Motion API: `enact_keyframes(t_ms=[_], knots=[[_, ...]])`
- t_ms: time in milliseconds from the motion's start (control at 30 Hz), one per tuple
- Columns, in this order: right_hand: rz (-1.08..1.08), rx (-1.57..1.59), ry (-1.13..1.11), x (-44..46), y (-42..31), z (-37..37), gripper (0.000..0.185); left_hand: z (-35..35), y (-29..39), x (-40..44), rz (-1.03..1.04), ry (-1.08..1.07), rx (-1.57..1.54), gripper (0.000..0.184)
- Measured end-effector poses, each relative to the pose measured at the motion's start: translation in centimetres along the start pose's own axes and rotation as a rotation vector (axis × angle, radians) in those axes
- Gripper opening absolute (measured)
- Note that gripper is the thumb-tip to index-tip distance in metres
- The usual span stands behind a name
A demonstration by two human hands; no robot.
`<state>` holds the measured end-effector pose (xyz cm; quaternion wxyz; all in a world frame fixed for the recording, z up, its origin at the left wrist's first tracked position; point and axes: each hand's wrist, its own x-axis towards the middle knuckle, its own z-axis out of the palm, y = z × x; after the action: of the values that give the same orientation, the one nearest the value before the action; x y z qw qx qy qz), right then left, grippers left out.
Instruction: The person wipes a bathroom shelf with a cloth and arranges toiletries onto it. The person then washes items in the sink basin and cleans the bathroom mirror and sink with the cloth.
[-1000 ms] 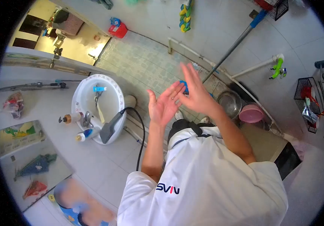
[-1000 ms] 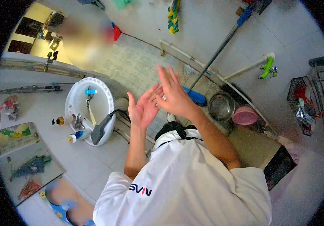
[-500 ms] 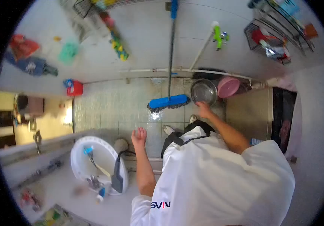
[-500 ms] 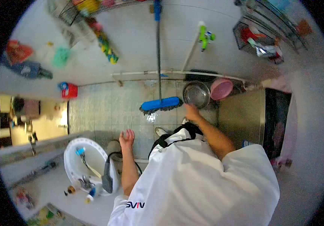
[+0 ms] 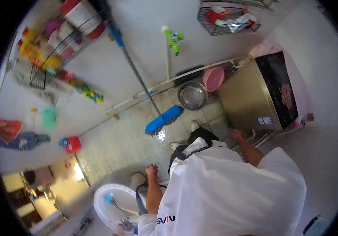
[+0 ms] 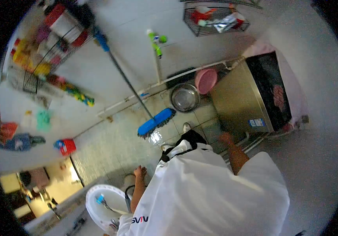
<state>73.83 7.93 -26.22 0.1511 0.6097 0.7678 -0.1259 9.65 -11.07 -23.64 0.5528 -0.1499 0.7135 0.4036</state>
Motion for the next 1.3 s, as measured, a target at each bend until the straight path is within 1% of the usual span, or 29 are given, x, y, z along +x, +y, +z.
enact_keyframes(t_ms=[33,67,133,200,233,300,367,400,433,500,600,633,667,700,767,800,833,867,900,933,1000,1033,1067,1100,1133,1167,1200,1267,1300], knots=[[0.088,0.171,-0.1,0.2,-2.1,-3.2,0.032,0.6,0.9,-0.7,0.019,-0.01,0.073,0.028],[0.197,0.368,-0.219,0.7,-5.8,-8.5,0.031,1.2,2.0,-1.3,0.039,-0.019,0.15,0.028],[0.352,0.626,-0.391,0.4,-12.6,-20.0,0.03,2.6,4.3,-1.9,0.06,-0.07,0.241,0.029],[0.312,0.613,-0.09,1.4,-12.3,-16.3,0.03,4.6,6.6,-2.1,0.076,-0.13,0.348,0.029],[0.309,0.652,-0.047,1.5,-12.7,-16.8,0.03,5.5,7.6,-2.2,0.09,-0.117,0.358,0.03],[0.347,0.706,0.01,0.6,-12.2,-16.4,0.029,7.2,9.3,-1.7,0.089,-0.123,0.397,0.031],[0.44,0.843,-0.132,-0.3,-11.5,-15.6,0.057,8.6,10.8,-1.3,0.101,-0.191,0.458,0.031],[0.46,0.861,-0.117,-1.4,-11.2,-14.8,0.057,9.6,11.5,-1.4,0.114,-0.235,0.475,0.032],[0.525,0.984,0.043,-3.1,-11.0,-13.8,0.047,10.3,12.0,-1.5,0.122,-0.247,0.491,0.032],[0.591,1.101,0.215,-4.5,-8.2,-13.8,0.039,11.7,13.0,-2.6,0.167,-0.269,0.499,0.033],[0.902,0.483,0.654,-4.2,0.3,-17.3,0.043,11.9,14.1,-3.6,0.194,-0.207,0.47,0.034],[0.871,0.609,0.792,-5.1,2.3,-22.9,0.043,11.4,14.3,-3.9,0.209,-0.221,0.471,0.034],[0.973,0.465,0.877,-3.8,7.5,-22.5,0.051,11.3,14.5,-4.6,0.193,-0.176,0.46,0.034],[0.883,0.215,1.094,-3.2,11.3,-24.9,0.055,11.1,14.5,-4.7,0.177,-0.131,0.446,0.035],[0.828,0.093,1.102,-3.2,14.4,-33.0,0.058,9.2,13.7,-5.3,0.157,-0.08,0.427,0.035],[0.822,0.106,1.103,-2.0,17.0,-33.2,0.058,7.9,13.2,-5.4,0.158,-0.091,0.412,0.037],[0.796,0.04,0.959,-1.2,20.1,-33.5,0.058,6.5,12.6,-5.7,0.13,-0.107,0.381,0.038],[0.764,-0.025,0.814,-0.8,22.8,-33.3,0.059,6.0,12.1,-6.1,0.114,-0.038,0.407,0.036],[0.64,-0.108,0.71,0.2,25.1,-32.2,0.056,5.9,11.6,-6.7,0.096,0.035,0.431,0.035],[0.618,-0.103,0.712,1.0,27.2,-31.1,0.056,5.3,11.3,-7.2,0.096,0.048,0.414,0.035],[0.511,-0.024,0.55,3.7,31.1,-30.0,0.052,5.4,10.7,-8.3,-0.029,0.108,0.253,0.03],[0.58,-0.069,0.615,5.6,32.3,-29.6,0.047,5.9,10.1,-9.2,0.015,0.158,0.277,0.028],[0.536,-0.06,0.618,8.2,33.1,-30.1,0.047,6.4,9.7,-10.1,0.055,0.21,0.304,0.026],[0.601,-0.079,0.734,10.6,33.7,-30.6,0.046,5.3,9.3,-9.3,0.081,0.005,0.074,0.026],[0.675,-0.097,0.853,12.3,34.3,-31.2,0.044,9.5,9.5,-12.9,0.152,0.176,0.263,0.024],[0.421,-0.139,1.047,14.3,34.1,-34.5,0.037,10.0,9.5,-12.5,0.143,0.117,0.28,0.024],[0.297,0.034,1.082,16.3,32.5,-37.2,0.033,12.0,9.1,-14.0,0.273,0.072,0.297,0.027],[0.038,0.435,1.143,19.2,26.7,-41.8,0.025,15.5,9.9,-14.3,0.251,0.021,0.414,0.031],[0.114,0.443,1.029,20.1,25.1,-41.3,0.015,17.0,10.9,-13.9,0.248,0.006,0.498,0.032]])
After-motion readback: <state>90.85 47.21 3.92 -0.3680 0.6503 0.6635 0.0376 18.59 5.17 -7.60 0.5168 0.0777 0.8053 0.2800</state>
